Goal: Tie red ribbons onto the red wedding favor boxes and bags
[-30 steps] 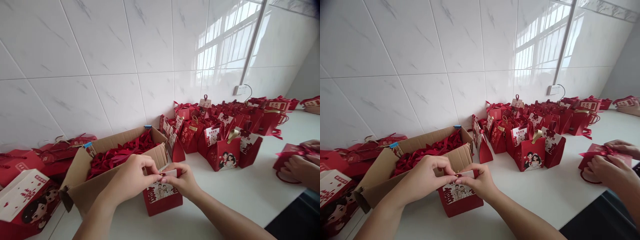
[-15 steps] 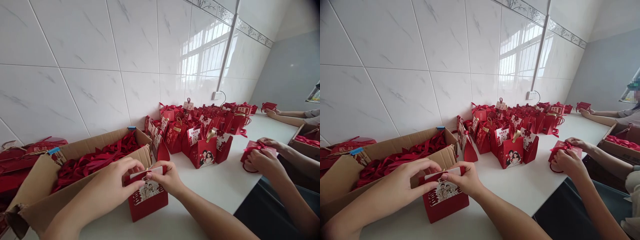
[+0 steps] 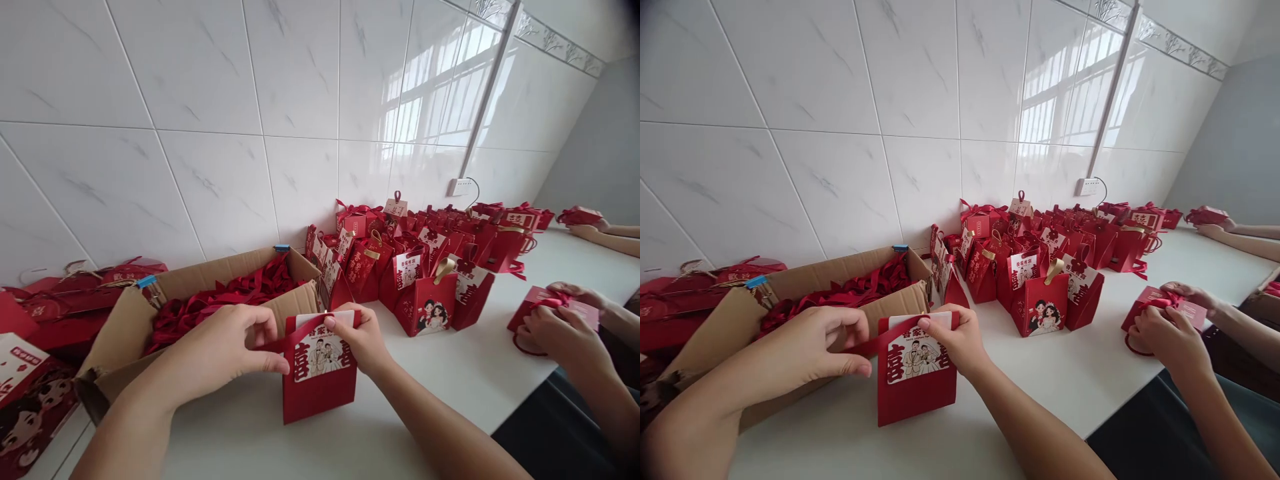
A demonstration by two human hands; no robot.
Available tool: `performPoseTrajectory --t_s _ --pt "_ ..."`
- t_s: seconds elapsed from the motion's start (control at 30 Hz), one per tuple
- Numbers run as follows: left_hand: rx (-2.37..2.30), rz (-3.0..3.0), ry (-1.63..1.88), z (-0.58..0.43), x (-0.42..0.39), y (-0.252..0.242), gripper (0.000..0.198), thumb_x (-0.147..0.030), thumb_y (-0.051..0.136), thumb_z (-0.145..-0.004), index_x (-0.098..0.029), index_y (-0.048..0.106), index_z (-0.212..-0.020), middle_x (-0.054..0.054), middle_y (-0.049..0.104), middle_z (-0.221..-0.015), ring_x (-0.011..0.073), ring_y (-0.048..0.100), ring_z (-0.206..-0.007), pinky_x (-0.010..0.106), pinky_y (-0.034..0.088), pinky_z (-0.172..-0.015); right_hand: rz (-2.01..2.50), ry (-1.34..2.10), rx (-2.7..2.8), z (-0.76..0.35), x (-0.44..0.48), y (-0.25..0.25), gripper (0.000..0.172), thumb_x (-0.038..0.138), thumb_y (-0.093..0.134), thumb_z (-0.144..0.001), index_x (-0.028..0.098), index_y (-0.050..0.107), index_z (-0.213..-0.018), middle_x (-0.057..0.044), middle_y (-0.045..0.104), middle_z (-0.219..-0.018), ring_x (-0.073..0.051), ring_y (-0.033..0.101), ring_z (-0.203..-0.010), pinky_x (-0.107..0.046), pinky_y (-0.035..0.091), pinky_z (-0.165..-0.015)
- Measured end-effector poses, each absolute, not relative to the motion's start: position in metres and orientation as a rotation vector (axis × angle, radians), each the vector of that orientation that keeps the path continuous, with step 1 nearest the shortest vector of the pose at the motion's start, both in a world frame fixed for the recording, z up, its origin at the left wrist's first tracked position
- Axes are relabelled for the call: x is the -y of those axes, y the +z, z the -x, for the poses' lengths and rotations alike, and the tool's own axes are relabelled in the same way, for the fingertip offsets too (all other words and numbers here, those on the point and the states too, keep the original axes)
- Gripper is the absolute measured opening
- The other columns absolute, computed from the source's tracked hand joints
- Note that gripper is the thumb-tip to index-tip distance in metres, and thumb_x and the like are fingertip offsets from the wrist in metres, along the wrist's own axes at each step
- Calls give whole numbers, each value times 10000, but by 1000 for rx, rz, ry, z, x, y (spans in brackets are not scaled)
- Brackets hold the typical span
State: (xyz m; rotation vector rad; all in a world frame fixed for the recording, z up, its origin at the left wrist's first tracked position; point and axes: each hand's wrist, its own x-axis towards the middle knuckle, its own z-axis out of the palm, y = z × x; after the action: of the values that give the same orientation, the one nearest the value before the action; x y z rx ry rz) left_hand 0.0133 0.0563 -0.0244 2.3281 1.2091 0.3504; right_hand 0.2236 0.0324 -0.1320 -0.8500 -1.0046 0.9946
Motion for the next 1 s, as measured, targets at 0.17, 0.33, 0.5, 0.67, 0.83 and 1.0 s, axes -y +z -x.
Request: performPoseTrajectory --t_s 0.17,0.33,0.5,0.67,0.83,1.0 --pt "-1261 -2407 365 -2 -52 -14 286 -476 652 -723 -215 602 -618 -23 585 -609 132 500 -562 212 349 -479 850 1007 1001 -226 -33 -135 306 407 799 -632 158 621 -632 9 592 -565 -117 539 -516 -232 454 -497" --pt "-1335 -2391 505 2 -51 -6 289 -501 570 -798 -228 621 -718 -26 604 -631 131 531 -575 203 387 -483 864 995 1029 -225 -30 -132 285 394 799 -634 159 639 -629 19 589 -545 -103 520 -497 -221 430 -486" --pt "-1223 -2266 1121 -6 -43 -3 183 -416 630 -802 -246 624 -870 -39 649 -785 115 598 -693 175 467 -571 879 939 1179 -219 -21 -129 237 365 804 -622 167 674 -631 -4 632 -555 -119 534 -503 -227 422 -463" --pt "-1040 -2154 1535 -22 -29 -4 119 -275 731 -729 -231 643 -796 -57 674 -766 87 632 -678 150 530 -626 831 952 1259 -212 -16 -130 232 375 802 -610 178 681 -638 -9 654 -580 -132 555 -507 -240 436 -457" --pt "-1237 -2007 1479 -24 -28 -2 360 -370 771 -649 -264 741 -992 -21 739 -728 119 612 -538 226 583 -553 780 1118 1193 -208 -18 -131 260 359 827 -573 164 658 -599 12 627 -544 -102 521 -479 -220 401 -456" --pt "-1257 -2070 1200 -20 -38 -3 199 -406 731 -684 -247 759 -799 11 759 -755 168 687 -649 209 574 -563 733 1267 1091 -204 -18 -129 287 339 851 -518 152 641 -574 28 595 -514 -83 485 -466 -211 365 -459"
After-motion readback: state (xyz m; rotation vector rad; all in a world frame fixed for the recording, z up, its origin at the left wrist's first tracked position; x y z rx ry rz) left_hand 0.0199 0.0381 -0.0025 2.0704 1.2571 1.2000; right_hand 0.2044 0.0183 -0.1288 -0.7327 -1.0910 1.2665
